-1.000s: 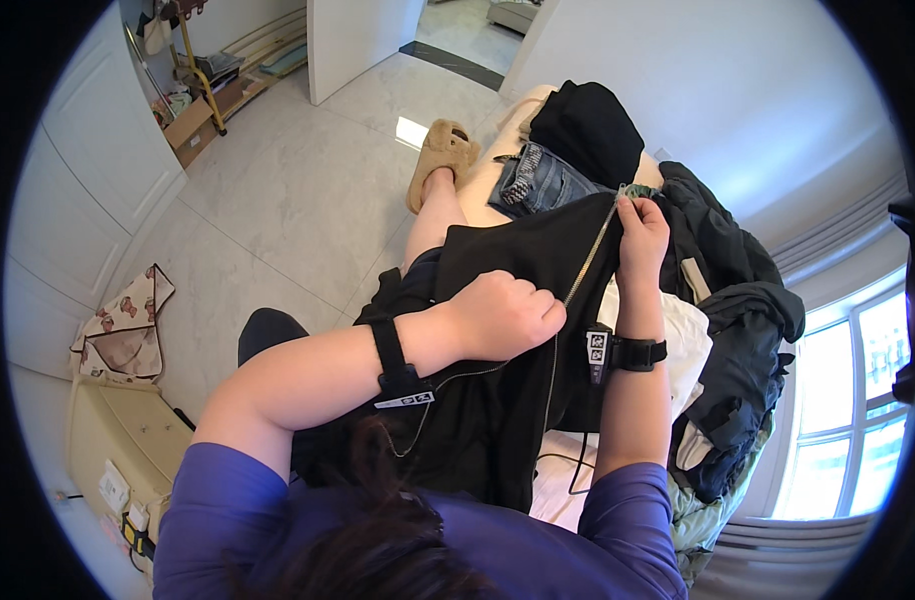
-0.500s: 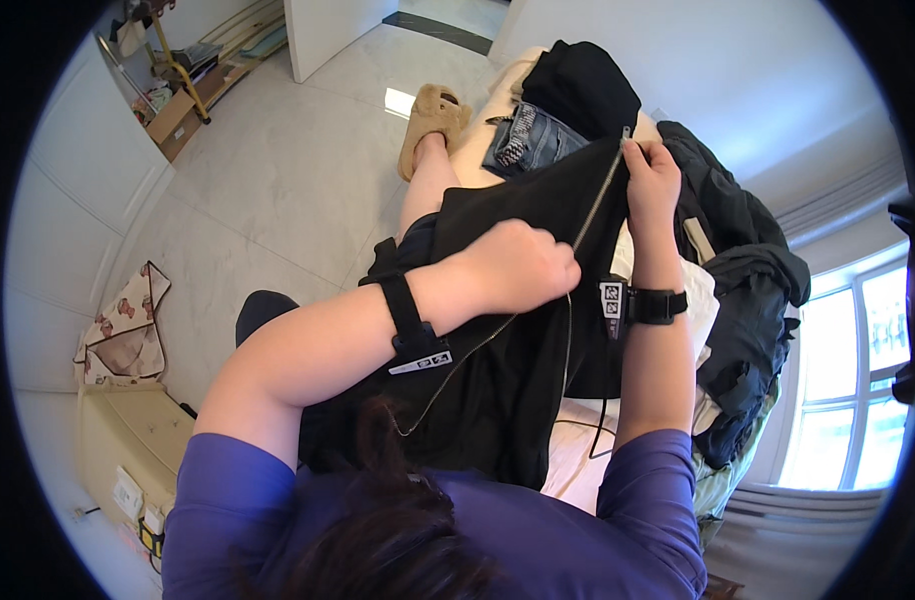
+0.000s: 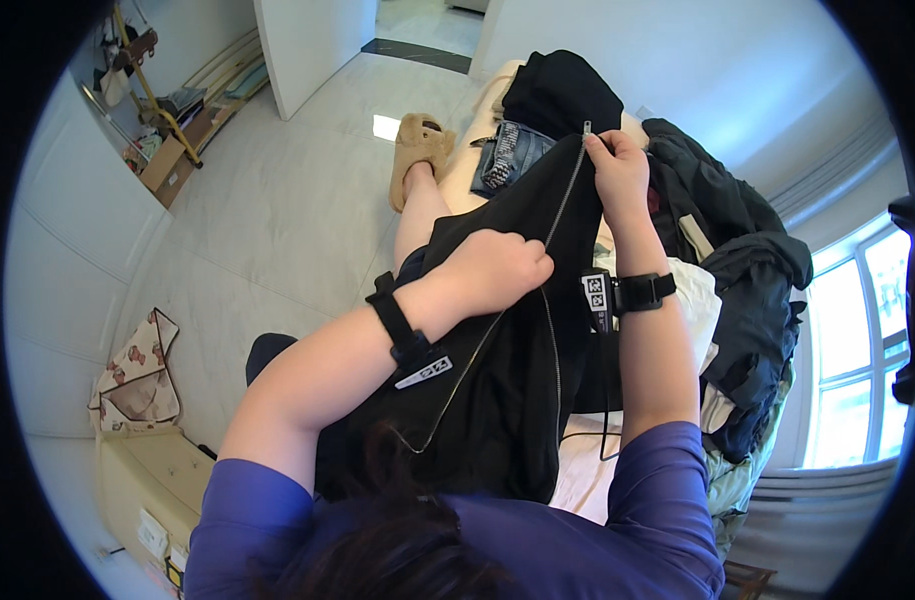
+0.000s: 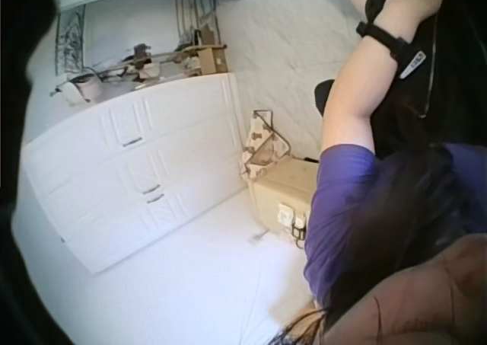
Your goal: The person folds a black zip-up jacket on a bed. They zip the jacket, smooth the fabric, fold the sleeves inward, fold the body in half, and then fold it again to create a compact bundle. The folded jacket is placed on top of other folded clothes.
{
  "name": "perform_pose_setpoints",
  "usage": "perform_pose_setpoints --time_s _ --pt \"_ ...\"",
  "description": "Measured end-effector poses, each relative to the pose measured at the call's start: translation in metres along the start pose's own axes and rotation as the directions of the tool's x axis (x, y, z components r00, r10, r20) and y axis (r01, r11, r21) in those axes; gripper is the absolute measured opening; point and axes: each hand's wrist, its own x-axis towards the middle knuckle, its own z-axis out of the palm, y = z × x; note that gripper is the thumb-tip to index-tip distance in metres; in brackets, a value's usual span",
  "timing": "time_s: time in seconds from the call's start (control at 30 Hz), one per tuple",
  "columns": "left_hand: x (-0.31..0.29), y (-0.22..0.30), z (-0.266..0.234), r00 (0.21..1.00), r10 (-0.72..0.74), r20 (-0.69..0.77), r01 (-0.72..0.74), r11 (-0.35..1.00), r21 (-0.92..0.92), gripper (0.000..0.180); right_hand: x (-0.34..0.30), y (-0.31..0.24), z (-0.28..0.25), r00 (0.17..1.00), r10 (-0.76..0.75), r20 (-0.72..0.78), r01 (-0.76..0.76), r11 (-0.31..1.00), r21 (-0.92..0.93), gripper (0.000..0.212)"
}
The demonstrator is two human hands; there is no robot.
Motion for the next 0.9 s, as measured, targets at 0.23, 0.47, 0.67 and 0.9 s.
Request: perform_pose_setpoints --time_s 0.23,0.47,0.67,0.9 --pt "-0.011 0.002 -0.006 0.996 0.071 -0.047 -0.068 0.996 0.057 0.004 0.001 0.000 0.018 0.992 -0.102 -0.075 0.090 0.986 -0.142 0.020" --pt "-0.020 -0.013 -0.005 0.988 -0.089 -0.124 0.079 0.993 -0.086 0.008 -0.002 0.009 0.032 0.998 0.012 -0.059 -0.020 0.989 -0.144 0.021" --pt "-0.005 -0.020 -0.007 0.967 -0.198 -0.162 0.191 0.980 -0.058 0.011 0.004 0.016 0.028 0.998 0.030 -0.053 -0.034 0.997 -0.074 0.022" --pt "0.000 -0.010 -0.009 0.994 -0.065 -0.093 0.063 0.998 -0.020 0.012 0.005 0.022 0.030 0.998 0.004 -0.063 -0.011 0.993 -0.117 0.022"
